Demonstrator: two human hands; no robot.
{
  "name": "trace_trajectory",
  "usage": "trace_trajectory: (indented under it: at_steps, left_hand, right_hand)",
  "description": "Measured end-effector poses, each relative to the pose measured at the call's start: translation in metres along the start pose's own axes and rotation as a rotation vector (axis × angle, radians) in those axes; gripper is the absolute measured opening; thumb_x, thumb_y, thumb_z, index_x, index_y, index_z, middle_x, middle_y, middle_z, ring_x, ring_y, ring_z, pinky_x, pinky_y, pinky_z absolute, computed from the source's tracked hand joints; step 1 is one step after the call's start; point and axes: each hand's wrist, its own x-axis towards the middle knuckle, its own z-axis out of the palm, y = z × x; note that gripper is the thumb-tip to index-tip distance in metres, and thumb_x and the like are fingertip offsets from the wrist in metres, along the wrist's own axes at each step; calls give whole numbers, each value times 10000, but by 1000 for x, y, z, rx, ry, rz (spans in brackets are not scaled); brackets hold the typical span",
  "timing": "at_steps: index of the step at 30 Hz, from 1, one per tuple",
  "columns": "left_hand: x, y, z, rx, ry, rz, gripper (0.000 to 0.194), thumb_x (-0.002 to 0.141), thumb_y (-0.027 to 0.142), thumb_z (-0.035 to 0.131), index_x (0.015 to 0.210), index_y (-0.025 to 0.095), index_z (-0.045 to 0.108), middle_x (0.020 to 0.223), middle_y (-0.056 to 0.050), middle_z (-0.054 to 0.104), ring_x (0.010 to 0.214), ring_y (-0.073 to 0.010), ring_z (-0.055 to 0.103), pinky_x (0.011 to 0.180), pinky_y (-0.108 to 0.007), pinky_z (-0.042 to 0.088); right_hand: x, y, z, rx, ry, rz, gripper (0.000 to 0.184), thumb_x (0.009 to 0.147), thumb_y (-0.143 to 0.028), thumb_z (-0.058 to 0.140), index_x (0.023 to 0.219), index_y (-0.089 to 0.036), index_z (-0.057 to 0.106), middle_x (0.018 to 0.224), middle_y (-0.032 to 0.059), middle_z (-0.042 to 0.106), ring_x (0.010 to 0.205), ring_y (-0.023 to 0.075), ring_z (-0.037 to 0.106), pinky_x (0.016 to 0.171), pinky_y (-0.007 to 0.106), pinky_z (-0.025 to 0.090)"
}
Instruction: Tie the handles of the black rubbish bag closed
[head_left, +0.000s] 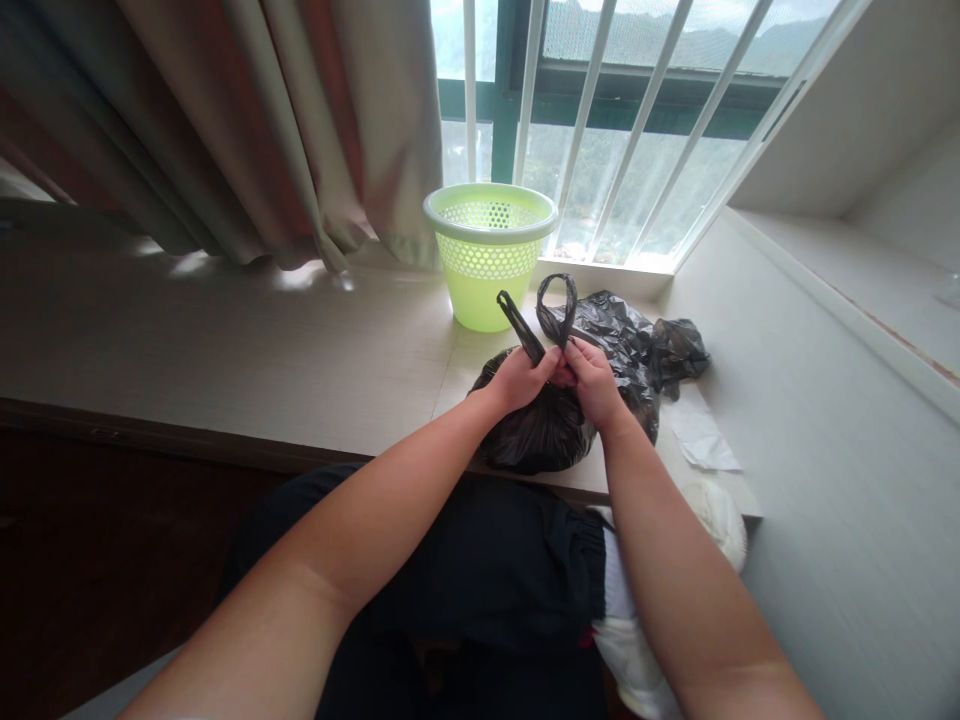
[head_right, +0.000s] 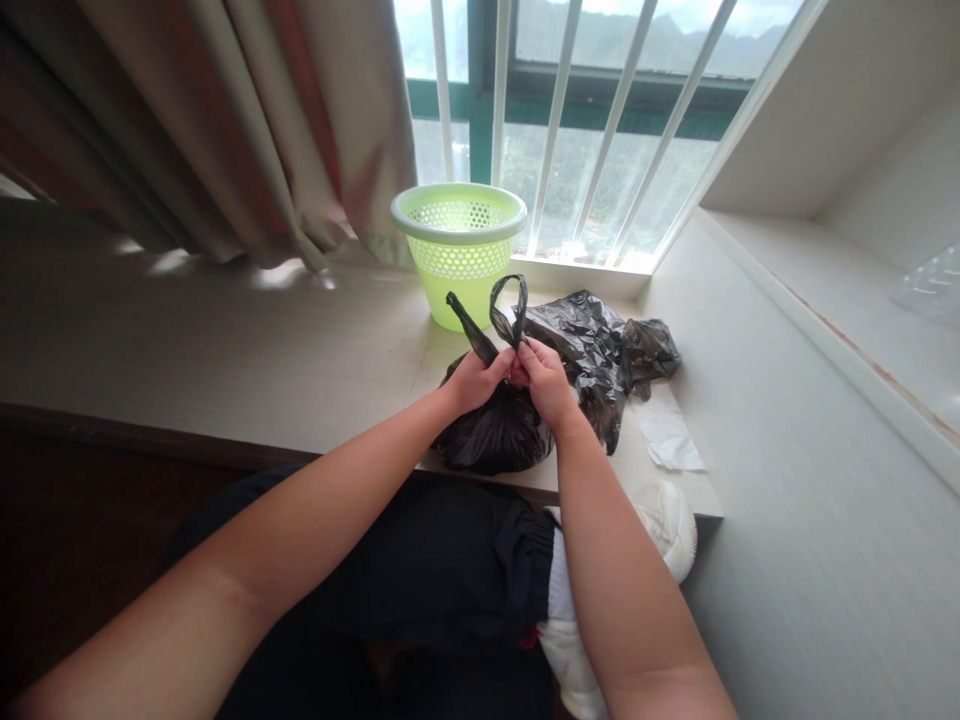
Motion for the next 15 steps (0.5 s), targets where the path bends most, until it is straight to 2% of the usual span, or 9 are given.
trace_trajectory:
  at_steps: [15]
  left_hand:
    - [-1,1,-1,-22,-17,-30,420,993,486,514,737,179,644,745,-51,747,729,-191,695,699,-276,576]
  right_hand:
    - [-1,0,1,0,4,5,501,850,-637,746,679,-235,501,552,-58,369,511,110,321,497,291,259]
